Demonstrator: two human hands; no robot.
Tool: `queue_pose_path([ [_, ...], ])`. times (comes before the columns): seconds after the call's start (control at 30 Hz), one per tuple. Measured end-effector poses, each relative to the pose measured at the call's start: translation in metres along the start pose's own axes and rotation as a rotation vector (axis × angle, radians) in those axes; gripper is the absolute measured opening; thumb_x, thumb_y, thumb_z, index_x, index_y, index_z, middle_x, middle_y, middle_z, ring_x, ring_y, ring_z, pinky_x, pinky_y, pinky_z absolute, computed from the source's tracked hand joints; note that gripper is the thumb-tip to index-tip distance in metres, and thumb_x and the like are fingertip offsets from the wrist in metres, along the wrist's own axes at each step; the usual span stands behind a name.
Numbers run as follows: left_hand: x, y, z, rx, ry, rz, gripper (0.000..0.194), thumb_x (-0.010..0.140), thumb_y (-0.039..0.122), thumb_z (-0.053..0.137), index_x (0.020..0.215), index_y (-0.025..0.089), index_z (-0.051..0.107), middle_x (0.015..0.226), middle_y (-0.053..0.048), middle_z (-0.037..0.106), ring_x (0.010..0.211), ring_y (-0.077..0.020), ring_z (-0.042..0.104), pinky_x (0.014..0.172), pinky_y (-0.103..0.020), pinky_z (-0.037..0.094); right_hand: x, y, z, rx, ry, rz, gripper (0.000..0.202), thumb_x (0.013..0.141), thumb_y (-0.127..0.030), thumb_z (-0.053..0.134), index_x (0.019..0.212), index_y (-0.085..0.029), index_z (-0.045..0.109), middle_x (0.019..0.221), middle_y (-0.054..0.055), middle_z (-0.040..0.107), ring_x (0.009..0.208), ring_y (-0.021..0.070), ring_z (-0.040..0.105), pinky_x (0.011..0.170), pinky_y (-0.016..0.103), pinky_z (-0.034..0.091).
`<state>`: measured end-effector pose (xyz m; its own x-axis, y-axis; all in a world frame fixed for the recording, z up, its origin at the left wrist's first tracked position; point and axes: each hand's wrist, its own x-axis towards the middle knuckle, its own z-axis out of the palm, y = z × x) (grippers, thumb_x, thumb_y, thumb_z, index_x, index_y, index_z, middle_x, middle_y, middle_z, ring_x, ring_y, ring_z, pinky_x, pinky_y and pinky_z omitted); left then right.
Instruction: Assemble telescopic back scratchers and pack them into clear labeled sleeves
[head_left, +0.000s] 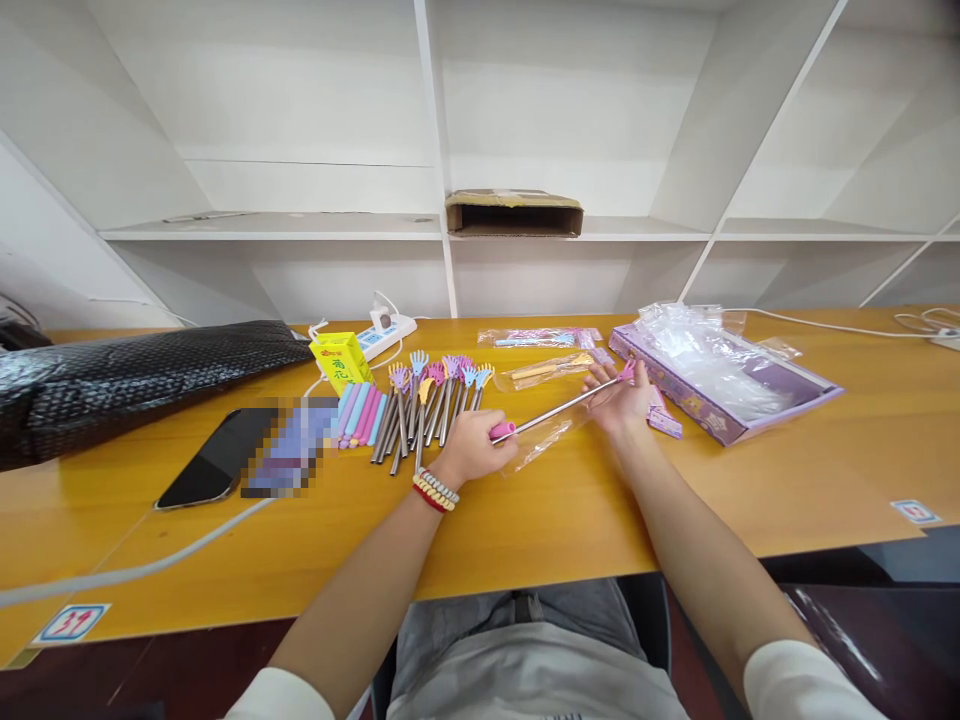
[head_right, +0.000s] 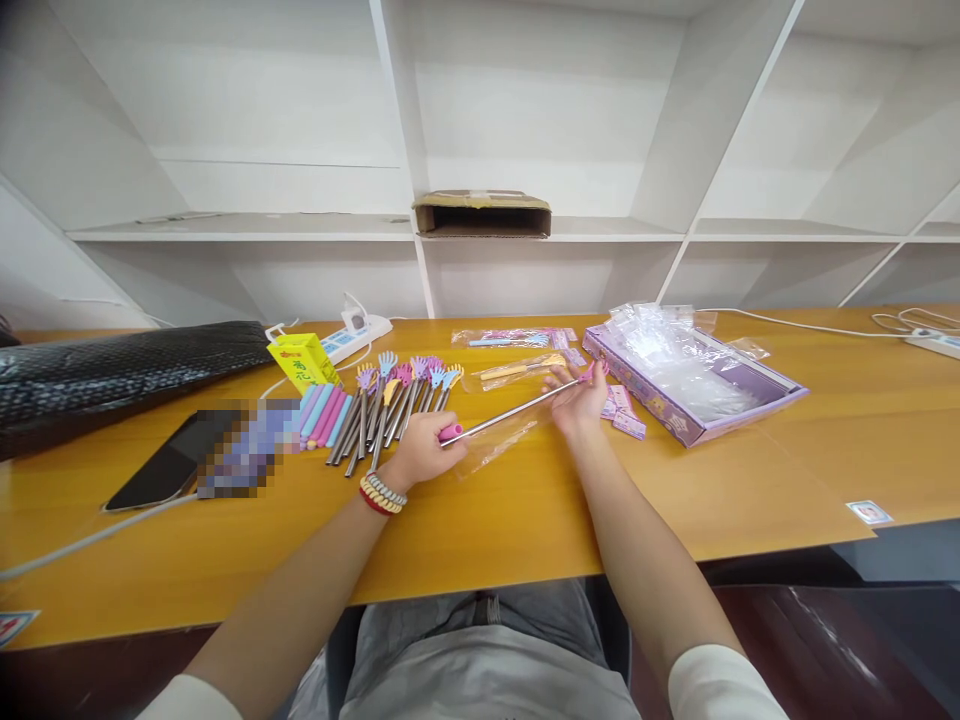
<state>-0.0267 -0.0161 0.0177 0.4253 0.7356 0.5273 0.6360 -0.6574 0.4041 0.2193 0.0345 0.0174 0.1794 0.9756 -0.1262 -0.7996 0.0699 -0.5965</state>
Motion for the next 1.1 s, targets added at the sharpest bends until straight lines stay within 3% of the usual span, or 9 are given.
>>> queue_pose_path([
  [0.1, -0.001, -0.002, -0.001, -0.028, -0.011, 0.015, 0.035, 0.07, 0.027, 0.052, 0.055, 0.019, 0.021, 0.049, 0.005, 0.025, 0.047, -0.0087, 0.023, 0.05, -0.025, 0.02, 0.008, -0.006, -0.009, 0.032, 0.105, -0.103, 0.044, 0.082, -0.063, 0.024, 0.081, -0.022, 0.04, 0.071, 0.001, 0.059, 0.051, 0.0137, 0.053, 0.047, 0.028, 0.044],
  [0.23, -0.002, -0.004, -0.004, -0.066, -0.037, 0.033, 0.032, 0.069, 0.024, 0.05, 0.055, 0.019, 0.021, 0.049, 0.005, 0.025, 0.047, -0.0089, 0.024, 0.05, -0.025, 0.02, 0.01, -0.011, -0.013, -0.024, 0.108, -0.191, 0.038, 0.086, -0.057, 0.023, 0.089, -0.025, 0.043, 0.068, 0.0, 0.058, 0.047, 0.0127, 0.051, 0.046, 0.026, 0.043],
  [0.47, -0.004, -0.001, -0.009, -0.018, -0.139, 0.091, 0.031, 0.076, 0.026, 0.046, 0.057, 0.019, 0.023, 0.052, 0.004, 0.031, 0.049, -0.0097, 0.028, 0.052, -0.025, 0.023, 0.009, -0.005, -0.009, -0.225, 0.1, -0.296, 0.015, 0.078, -0.032, 0.049, 0.088, -0.023, 0.046, 0.056, -0.005, 0.055, 0.042, 0.0115, 0.05, 0.044, 0.023, 0.043],
  [0.57, -0.005, 0.005, -0.004, 0.025, -0.122, 0.071, 0.031, 0.08, 0.031, 0.045, 0.057, 0.019, 0.028, 0.052, 0.003, 0.035, 0.049, -0.0099, 0.031, 0.052, -0.026, 0.023, 0.002, 0.014, -0.001, -0.409, -0.003, -0.264, 0.025, 0.07, -0.032, 0.061, 0.089, -0.019, 0.051, 0.058, -0.003, 0.058, 0.04, 0.0101, 0.049, 0.037, 0.02, 0.039],
  [0.67, -0.006, 0.011, 0.002, 0.079, -0.086, 0.032, 0.03, 0.082, 0.034, 0.044, 0.058, 0.019, 0.035, 0.055, 0.002, 0.042, 0.05, -0.0104, 0.036, 0.052, -0.026, 0.024, -0.013, 0.038, 0.011, -0.493, -0.18, -0.098, 0.033, 0.07, -0.041, 0.065, 0.091, -0.018, 0.053, 0.06, -0.002, 0.059, 0.038, 0.0103, 0.05, 0.032, 0.019, 0.034],
  [0.8, -0.004, 0.012, 0.005, 0.147, -0.068, -0.029, 0.03, 0.084, 0.037, 0.042, 0.06, 0.019, 0.041, 0.057, 0.0, 0.048, 0.052, -0.0117, 0.041, 0.053, -0.027, 0.025, -0.03, 0.059, 0.021, -0.548, -0.391, 0.088, 0.037, 0.071, -0.052, 0.062, 0.076, -0.016, 0.054, 0.055, 0.002, 0.059, 0.04, 0.0124, 0.052, 0.03, 0.019, 0.03],
  [0.93, 0.0, 0.01, 0.005, 0.175, -0.083, -0.075, 0.033, 0.086, 0.042, 0.04, 0.064, 0.019, 0.047, 0.059, -0.001, 0.052, 0.055, -0.0131, 0.046, 0.055, -0.026, 0.027, -0.035, 0.062, 0.025, -0.525, -0.447, 0.11, 0.04, 0.074, -0.054, 0.058, 0.071, -0.015, 0.054, 0.052, 0.003, 0.058, 0.04, 0.0122, 0.052, 0.032, 0.018, 0.031],
  [1.1, 0.003, 0.01, 0.005, 0.235, -0.055, -0.162, 0.04, 0.085, 0.05, 0.039, 0.063, 0.019, 0.048, 0.059, -0.001, 0.053, 0.057, -0.0138, 0.048, 0.056, -0.026, 0.027, -0.036, 0.047, 0.023, -0.586, -0.528, 0.155, 0.032, 0.067, -0.038, 0.071, 0.082, -0.015, 0.054, 0.065, 0.005, 0.064, 0.043, 0.0127, 0.055, 0.034, 0.018, 0.033],
])
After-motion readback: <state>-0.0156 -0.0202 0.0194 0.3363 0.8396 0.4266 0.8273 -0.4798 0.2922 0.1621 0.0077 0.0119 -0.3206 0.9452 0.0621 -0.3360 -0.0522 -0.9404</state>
